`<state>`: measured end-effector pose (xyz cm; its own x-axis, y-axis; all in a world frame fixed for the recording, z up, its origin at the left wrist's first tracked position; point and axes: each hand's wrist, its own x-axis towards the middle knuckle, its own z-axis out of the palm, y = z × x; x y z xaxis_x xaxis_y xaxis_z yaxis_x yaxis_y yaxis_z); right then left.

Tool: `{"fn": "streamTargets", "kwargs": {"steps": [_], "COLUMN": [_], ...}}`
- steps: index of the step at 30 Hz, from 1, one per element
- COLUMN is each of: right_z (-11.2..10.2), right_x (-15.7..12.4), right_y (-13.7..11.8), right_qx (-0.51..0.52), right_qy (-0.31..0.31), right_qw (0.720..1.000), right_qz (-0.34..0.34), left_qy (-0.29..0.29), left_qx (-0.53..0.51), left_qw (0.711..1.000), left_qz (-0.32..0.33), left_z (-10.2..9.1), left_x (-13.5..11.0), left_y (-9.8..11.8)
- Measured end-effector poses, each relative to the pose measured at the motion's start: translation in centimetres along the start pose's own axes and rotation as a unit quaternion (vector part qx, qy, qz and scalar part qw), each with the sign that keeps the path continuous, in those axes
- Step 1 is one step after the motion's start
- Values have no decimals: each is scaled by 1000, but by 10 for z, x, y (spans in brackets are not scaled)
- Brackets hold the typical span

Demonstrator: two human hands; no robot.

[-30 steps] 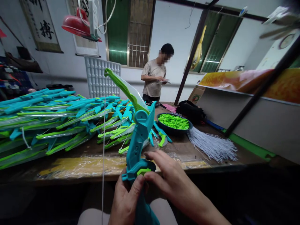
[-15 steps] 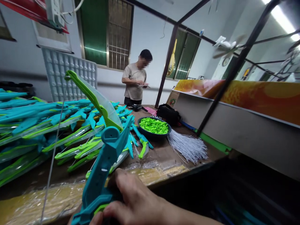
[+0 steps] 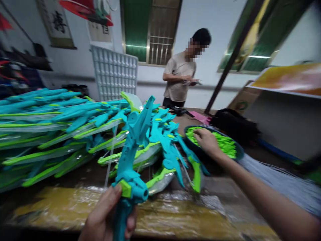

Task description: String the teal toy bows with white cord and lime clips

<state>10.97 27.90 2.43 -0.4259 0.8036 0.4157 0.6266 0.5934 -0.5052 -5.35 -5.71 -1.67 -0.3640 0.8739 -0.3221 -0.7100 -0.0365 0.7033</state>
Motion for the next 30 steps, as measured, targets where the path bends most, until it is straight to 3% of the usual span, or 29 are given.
{"fn": "streamTargets", "kwargs": {"steps": [3,6,9,13,17,19,21,22,23,25,27,30], "right_z": [26,47,53,38,16,6,-3,-9,-14,-26,-34,-38], "right_x": [45,62,64,59,38,12,-28,-52,-76,-121,-155,-179], "right_y": [56,93,108,100,58,21,-26,-50,-75,-118,-149,-168], "right_qx": [-42,-76,-96,-79,-12,46,136,176,248,322,353,354], "right_qy": [-49,-74,-66,0,73,63,10,-32,-107,-200,-236,-232], "right_qw": [997,991,989,994,997,996,987,977,950,890,844,832], "right_qz": [47,80,91,75,13,-33,-86,-117,-155,-252,-327,-360], "left_qy": [-55,-62,-27,-25,-130,-186,-244,-272,-295,-310,-317,-361], "left_qx": [-46,-40,-24,-34,-87,-126,-157,-163,-165,-159,-134,-63], "left_qw": [997,997,998,997,988,974,957,948,941,936,935,913], "left_qz": [-16,3,47,67,20,11,7,-1,-13,-48,-84,-177], "left_z": [-10,-15,-13,-12,-24,-28,-28,-26,-24,-20,-20,-24], "left_x": [14,21,19,10,1,-4,-9,-12,-15,-21,-28,-36], "left_y": [10,15,19,25,32,35,34,32,29,21,11,-1]}}
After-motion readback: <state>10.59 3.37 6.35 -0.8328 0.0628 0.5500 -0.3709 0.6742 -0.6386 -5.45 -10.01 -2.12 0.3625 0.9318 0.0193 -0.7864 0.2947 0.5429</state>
